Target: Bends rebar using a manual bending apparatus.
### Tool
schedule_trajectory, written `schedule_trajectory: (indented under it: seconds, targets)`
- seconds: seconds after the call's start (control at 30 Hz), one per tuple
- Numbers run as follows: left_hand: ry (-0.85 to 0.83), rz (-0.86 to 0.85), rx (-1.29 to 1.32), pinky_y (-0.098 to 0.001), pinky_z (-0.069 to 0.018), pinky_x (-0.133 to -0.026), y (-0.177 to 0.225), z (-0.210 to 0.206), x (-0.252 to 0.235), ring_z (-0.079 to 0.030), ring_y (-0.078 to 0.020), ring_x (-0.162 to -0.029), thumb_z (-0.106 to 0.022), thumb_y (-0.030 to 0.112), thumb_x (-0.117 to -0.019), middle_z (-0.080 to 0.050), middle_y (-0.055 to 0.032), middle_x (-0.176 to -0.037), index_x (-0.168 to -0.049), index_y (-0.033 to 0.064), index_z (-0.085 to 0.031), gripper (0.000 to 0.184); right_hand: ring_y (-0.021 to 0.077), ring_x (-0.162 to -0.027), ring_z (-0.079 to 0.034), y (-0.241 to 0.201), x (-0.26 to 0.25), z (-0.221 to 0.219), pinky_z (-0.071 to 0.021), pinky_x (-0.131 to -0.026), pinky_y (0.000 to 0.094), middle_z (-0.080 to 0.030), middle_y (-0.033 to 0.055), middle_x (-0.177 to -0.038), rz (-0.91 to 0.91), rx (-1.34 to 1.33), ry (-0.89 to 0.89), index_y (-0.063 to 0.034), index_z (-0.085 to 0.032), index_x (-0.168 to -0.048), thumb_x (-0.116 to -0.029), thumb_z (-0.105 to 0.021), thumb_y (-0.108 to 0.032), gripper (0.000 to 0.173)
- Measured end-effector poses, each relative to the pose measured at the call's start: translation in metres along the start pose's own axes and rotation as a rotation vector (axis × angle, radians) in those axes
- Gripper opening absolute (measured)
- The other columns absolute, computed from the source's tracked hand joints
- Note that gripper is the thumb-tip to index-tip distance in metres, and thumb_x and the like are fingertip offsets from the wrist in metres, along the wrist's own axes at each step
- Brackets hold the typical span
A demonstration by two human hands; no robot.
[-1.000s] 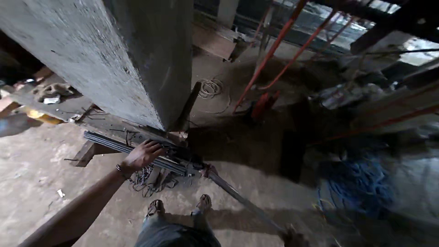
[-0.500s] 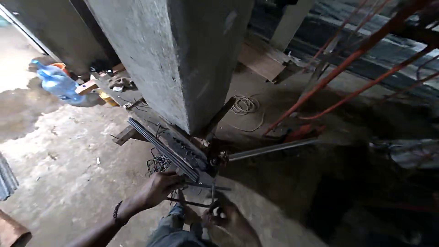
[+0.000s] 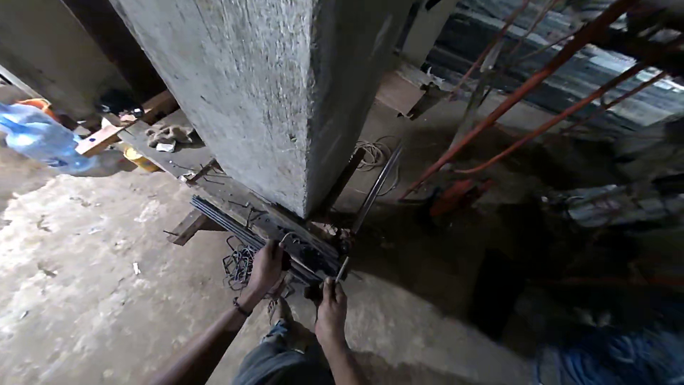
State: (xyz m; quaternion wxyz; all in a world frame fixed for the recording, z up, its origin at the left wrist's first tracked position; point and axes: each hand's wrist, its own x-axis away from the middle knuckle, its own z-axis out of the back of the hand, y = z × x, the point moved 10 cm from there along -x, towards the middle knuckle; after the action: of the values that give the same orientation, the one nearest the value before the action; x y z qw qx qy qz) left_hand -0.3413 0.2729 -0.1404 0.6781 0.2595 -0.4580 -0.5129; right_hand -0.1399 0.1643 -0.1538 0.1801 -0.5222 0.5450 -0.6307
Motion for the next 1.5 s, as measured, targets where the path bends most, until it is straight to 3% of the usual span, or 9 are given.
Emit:
schedule_trajectory:
  seconds: [0.13,0.53,0.7,0.77,0.87,1.0,1.13,1.33,1.5]
  targets:
    - [0.036,0.066,-0.136,-0.0488,-0.0575,-0.083,-0.01,0.004,-0.022,-0.071,-0.028,-0.085,-0.051,0.03,-0.1082,-0.07,-0.0167,-0.098,-0.13,-0.0007,-0.056,0.038,0.0228,-0.077,-0.072,0.01,-0.008,-0.011,-0.0648,-0.073,0.0388,-0.067,0.0179,-0.094,-0.024,0.048,0.078,0.0085,-0.06,-0.113,-0.1123,-0.042,-0.021,0.035]
    - [0.357,0.117,0.06,-0.0481,-0.057,-0.082,-0.024,-0.011,-0.01,-0.07,-0.0278,-0.087,-0.056,0.036,-0.1056,-0.069,-0.0184,-0.098,-0.13,-0.0056,-0.052,0.048,0.0242,-0.062,-0.071,0.022,-0.016,0.005,-0.064,-0.06,0.0393,-0.071,0.0181,-0.089,-0.295,0.272,0.073,0.0049,-0.06,-0.117,-0.113,-0.041,-0.03,0.04]
    - [0.514,0.309,0.394,-0.0463,-0.0585,-0.083,-0.042,-0.031,0.009,-0.069,-0.0253,-0.09,-0.054,0.035,-0.1065,-0.066,-0.0195,-0.107,-0.133,-0.0031,-0.049,0.047,0.0222,-0.072,-0.074,0.008,-0.02,0.014,-0.065,-0.071,0.0407,-0.074,0.0134,-0.088,-0.274,0.711,-0.188,0.0014,-0.067,-0.112,-0.1075,-0.051,-0.046,0.05]
    - [0.532,0.325,0.44,-0.0479,-0.0567,-0.086,-0.039,-0.04,0.018,-0.068,-0.0272,-0.094,-0.057,0.032,-0.1057,-0.064,-0.0216,-0.113,-0.138,-0.003,-0.046,0.049,0.0209,-0.073,-0.073,-0.026,-0.018,0.029,-0.0622,-0.072,0.0437,-0.073,0.0081,-0.083,-0.172,1.084,-0.263,-0.0053,-0.072,-0.101,-0.1017,-0.053,-0.06,0.058]
    - [0.566,0.341,0.547,-0.0419,-0.0581,-0.075,-0.036,-0.054,0.036,-0.067,-0.0233,-0.084,-0.062,0.027,-0.1034,-0.062,-0.021,-0.111,-0.145,-0.0008,-0.037,0.056,0.0303,-0.077,-0.072,-0.097,-0.04,0.062,-0.0583,-0.074,0.0544,-0.072,0.0144,-0.083,0.167,1.249,-0.105,-0.0033,-0.074,-0.104,-0.1033,-0.058,-0.045,0.045]
    - [0.636,0.362,0.623,-0.0419,-0.056,-0.078,-0.029,-0.076,0.063,-0.065,-0.0231,-0.088,-0.063,0.027,-0.1028,-0.062,-0.0221,-0.117,-0.151,0.0021,-0.032,0.062,0.0411,-0.118,-0.066,-0.16,-0.143,0.068,-0.0509,-0.104,0.0525,-0.065,0.0289,-0.128,0.421,1.26,-0.112,0.0087,-0.051,-0.143,-0.1053,-0.054,-0.009,0.042]
    - [0.738,0.311,0.717,-0.0384,-0.0576,-0.078,-0.014,-0.1,0.077,-0.066,-0.0221,-0.092,-0.073,0.02,-0.0958,-0.06,-0.0219,-0.123,-0.154,0.0041,-0.027,0.076,0.0504,-0.146,-0.037,-0.194,-0.253,0.013,-0.0382,-0.109,0.0705,-0.035,0.0259,-0.161,0.804,1.523,-0.354,-0.0204,-0.042,-0.157,-0.0934,-0.066,-0.001,0.071]
    - [0.64,0.217,0.7,-0.0368,-0.0558,-0.101,0.011,-0.126,0.084,-0.059,-0.0233,-0.127,-0.094,0.008,-0.0685,-0.044,-0.0235,-0.149,-0.16,0.0059,-0.001,0.13,0.0448,-0.146,-0.04,-0.18,-0.318,-0.01,-0.0265,-0.116,0.0728,-0.05,0.0205,-0.153,1.093,1.723,-0.636,-0.0202,-0.063,-0.14,-0.094,-0.074,-0.015,0.048]
    - [0.606,0.278,0.491,-0.0375,-0.053,-0.105,0.007,-0.125,0.079,-0.059,-0.0221,-0.128,-0.093,0.016,-0.073,-0.048,-0.0213,-0.149,-0.162,0.0071,-0.003,0.127,0.0455,-0.137,-0.049,-0.179,-0.321,0.033,-0.0268,-0.115,0.0748,-0.061,0.0236,-0.136,1.033,1.857,-0.682,-0.015,-0.065,-0.134,-0.0979,-0.069,-0.022,0.037]
